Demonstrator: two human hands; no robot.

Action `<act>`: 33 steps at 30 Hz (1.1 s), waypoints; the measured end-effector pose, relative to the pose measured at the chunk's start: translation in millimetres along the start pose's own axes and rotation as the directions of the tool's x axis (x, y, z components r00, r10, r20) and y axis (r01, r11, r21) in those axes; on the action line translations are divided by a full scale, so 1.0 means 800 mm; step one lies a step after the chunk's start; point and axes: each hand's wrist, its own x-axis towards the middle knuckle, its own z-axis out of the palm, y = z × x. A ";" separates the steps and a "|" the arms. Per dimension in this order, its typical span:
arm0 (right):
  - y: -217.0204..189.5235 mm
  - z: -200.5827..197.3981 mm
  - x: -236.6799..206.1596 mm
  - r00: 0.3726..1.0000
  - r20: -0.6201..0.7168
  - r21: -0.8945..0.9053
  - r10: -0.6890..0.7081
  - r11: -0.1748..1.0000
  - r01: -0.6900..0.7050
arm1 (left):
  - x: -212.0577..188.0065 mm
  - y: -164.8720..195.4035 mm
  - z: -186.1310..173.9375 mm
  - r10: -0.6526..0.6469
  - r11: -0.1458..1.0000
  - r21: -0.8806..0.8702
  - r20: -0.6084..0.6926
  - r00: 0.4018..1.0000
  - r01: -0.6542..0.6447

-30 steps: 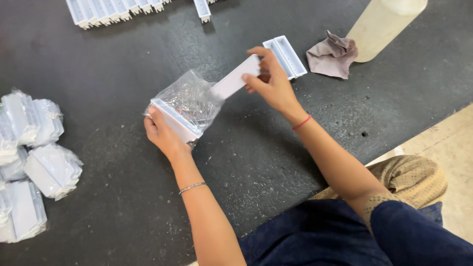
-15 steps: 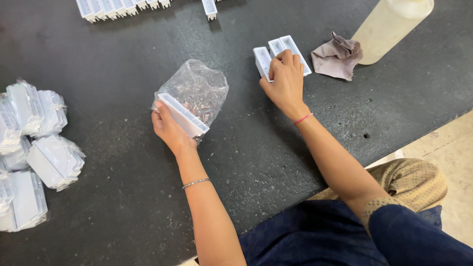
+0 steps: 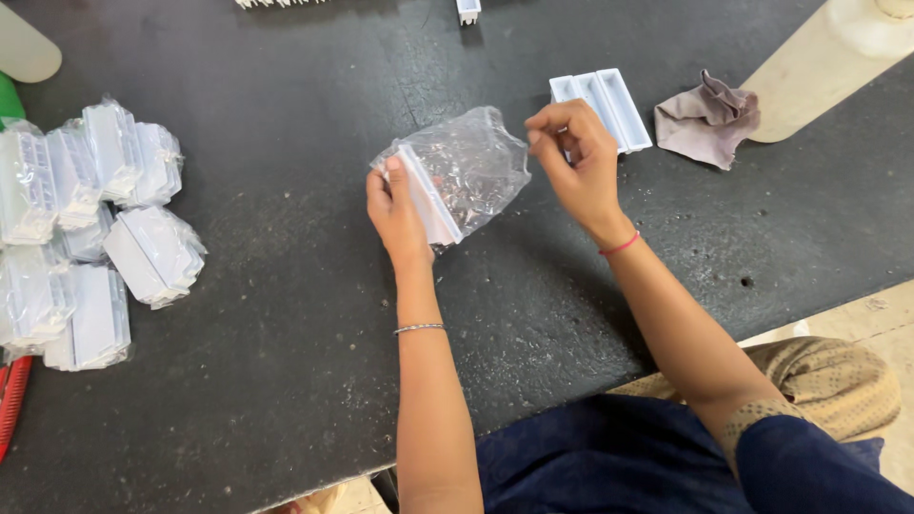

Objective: The person repeatedly unwraps small white plastic trays from clear plastic bags on a dark worktable. They remove the trays, set them aside, and discard the empty bags into a nearby white sack. The process is repeated for multiple units throughout the clip.

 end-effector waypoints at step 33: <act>-0.009 0.029 -0.004 0.829 0.408 0.002 0.381 0.908 -0.418 | -0.025 0.014 0.024 0.004 0.988 0.153 0.135 0.991 -0.025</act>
